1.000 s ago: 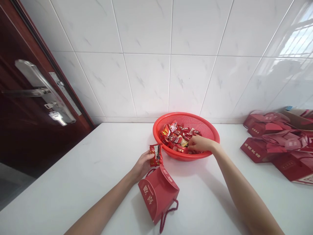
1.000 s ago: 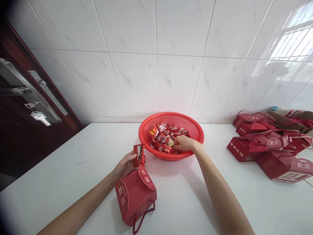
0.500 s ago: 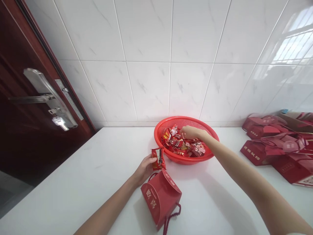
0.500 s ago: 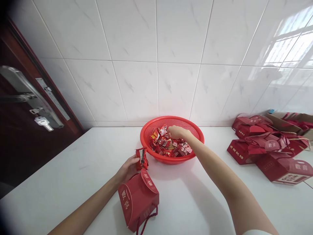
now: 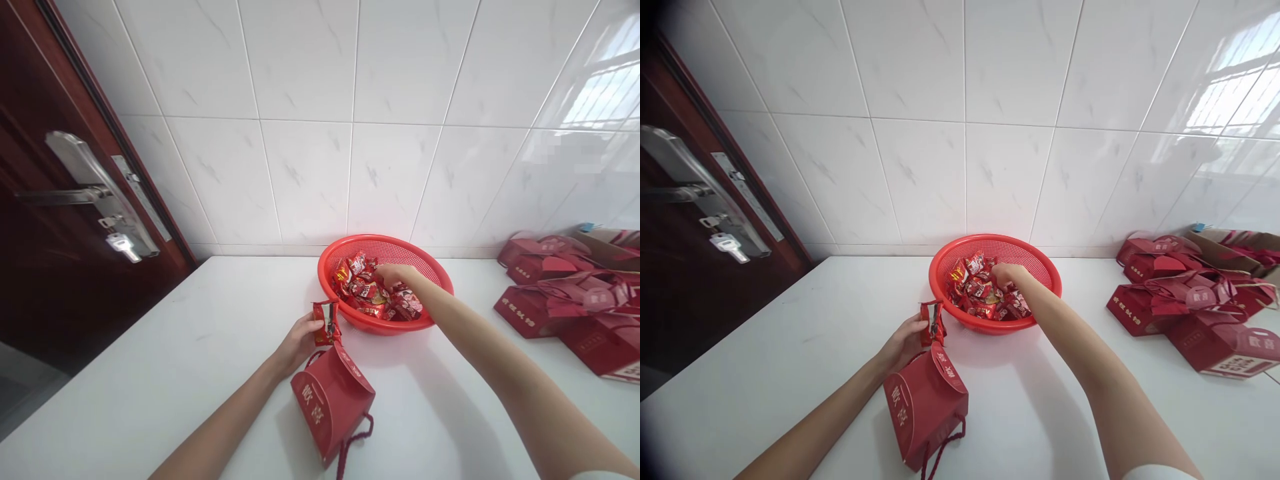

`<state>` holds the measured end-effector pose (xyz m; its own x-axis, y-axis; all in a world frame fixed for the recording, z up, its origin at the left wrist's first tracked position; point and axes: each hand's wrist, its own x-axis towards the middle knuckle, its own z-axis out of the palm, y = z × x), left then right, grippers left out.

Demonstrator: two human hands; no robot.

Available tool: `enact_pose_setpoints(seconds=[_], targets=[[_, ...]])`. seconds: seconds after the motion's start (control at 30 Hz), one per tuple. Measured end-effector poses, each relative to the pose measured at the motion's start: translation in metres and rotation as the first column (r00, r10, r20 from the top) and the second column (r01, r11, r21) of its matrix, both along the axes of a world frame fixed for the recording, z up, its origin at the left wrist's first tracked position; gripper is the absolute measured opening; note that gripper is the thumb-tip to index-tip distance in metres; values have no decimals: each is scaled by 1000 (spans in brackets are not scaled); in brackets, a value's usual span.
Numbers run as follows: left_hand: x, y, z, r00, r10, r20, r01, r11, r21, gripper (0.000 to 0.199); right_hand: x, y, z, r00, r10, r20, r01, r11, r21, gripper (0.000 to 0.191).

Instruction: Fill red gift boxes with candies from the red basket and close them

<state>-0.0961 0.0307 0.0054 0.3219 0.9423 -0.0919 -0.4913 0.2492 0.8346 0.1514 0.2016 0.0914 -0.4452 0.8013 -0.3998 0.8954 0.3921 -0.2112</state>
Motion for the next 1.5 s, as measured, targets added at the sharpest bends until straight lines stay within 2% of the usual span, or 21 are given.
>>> enact_pose_setpoints(seconds=[0.13,0.3,0.37,0.5,0.67,0.73,0.93,1.07,1.17,1.33,1.5], targets=[[-1,0,-1,1000,1,-9,-1,1000,7,36,2,-3,9,998,-49,25,52,993,-106,31],[-2,1,-2,1000,-9,-18,10,1000,9,32,11,-16,31,964,-51,-262,15,990,-137,18],[-2,1,-2,1000,-11,-15,11,1000,9,33,13,-20,37,916,-69,-396,15,990,-137,16],[-2,1,-2,1000,-8,-8,8,1000,12,35,15,-25,43,793,-93,-601,-6,987,-161,25],[-1,1,-1,1000,-12,-8,12,1000,15,37,11,-35,48,641,-83,-763,-120,971,-207,47],[-1,1,-1,1000,-12,-8,12,1000,17,35,7,-45,49,584,-72,-808,-162,966,-203,50],[0,0,0,1000,11,-14,-10,1000,18,34,-8,-93,42,460,-61,-886,-235,954,-188,32],[2,-3,3,999,36,-26,-36,999,13,38,-16,-125,39,386,-1,-922,-347,926,-147,25],[5,-6,6,997,59,-39,-58,998,25,39,-22,-146,40,381,77,-922,-417,904,-97,24],[6,-8,9,991,86,-102,-78,994,80,29,-32,-174,44,393,163,-905,-489,870,-56,26],[-9,-6,11,959,110,-262,-79,989,123,23,-36,-182,42,508,313,-802,-462,885,53,29]])
